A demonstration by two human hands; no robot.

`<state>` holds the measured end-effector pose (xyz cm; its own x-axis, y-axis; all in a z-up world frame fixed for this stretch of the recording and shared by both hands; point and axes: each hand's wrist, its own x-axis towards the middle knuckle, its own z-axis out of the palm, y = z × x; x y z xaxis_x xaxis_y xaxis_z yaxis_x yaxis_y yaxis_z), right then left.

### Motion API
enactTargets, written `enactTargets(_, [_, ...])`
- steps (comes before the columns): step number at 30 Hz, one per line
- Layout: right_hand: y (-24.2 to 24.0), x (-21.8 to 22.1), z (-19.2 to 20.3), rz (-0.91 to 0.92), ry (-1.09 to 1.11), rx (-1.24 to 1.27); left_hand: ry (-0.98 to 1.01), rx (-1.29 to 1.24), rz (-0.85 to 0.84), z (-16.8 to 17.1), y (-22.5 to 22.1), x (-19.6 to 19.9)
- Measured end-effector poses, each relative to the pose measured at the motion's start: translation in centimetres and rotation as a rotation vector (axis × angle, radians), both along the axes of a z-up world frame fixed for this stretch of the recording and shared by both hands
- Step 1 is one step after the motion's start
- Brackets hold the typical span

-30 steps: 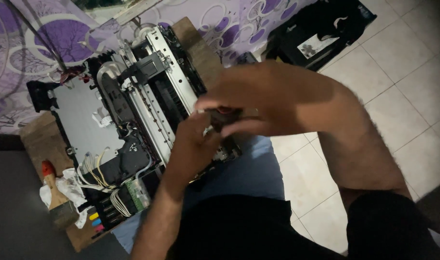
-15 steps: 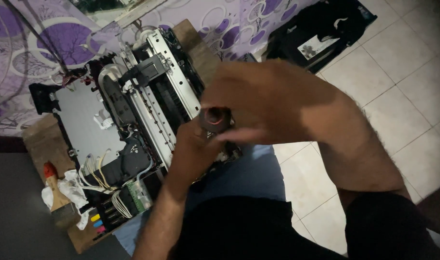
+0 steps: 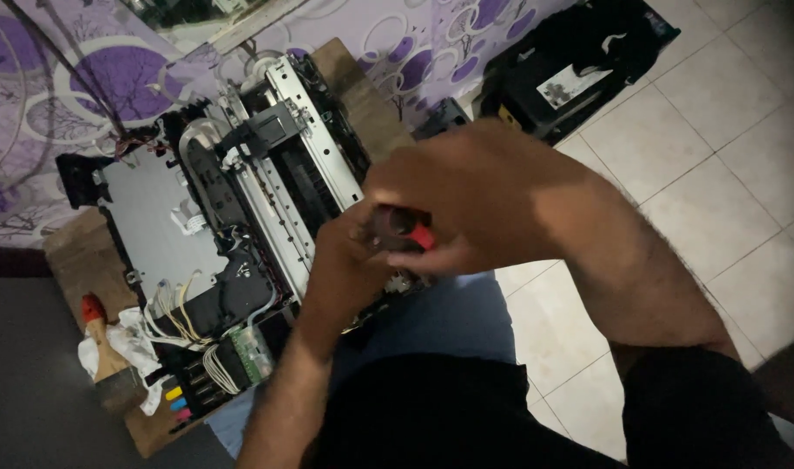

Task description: Disassembling a printer to access and remove the internal circuit board using a screwdriver.

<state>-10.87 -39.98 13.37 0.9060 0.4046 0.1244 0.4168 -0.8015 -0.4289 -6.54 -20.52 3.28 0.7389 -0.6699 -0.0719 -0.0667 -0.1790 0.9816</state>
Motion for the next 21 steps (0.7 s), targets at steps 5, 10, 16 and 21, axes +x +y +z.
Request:
enactTargets(5, [-0.3,-0.5,-1.3,0.023,-0.315,-0.027,-0.305,0.106,0.06,-0.8,0.0,-0.2])
enactTargets(10, [-0.7,-0.2,-0.3,0.252,-0.12,0.123,-0.218,0.126,0.056,0.2,-0.1,-0.4])
enactTargets(16, [-0.8,-0.3,-1.0,0.128,-0.014,-0.007,-0.293,0.04,-0.013,-0.2,0.1,-0.6])
enactTargets(21, [0.2,-0.6,-1.3,-0.049,-0.254,-0.104,-0.424,0.049,0.032,0.2,-0.1,-1.0])
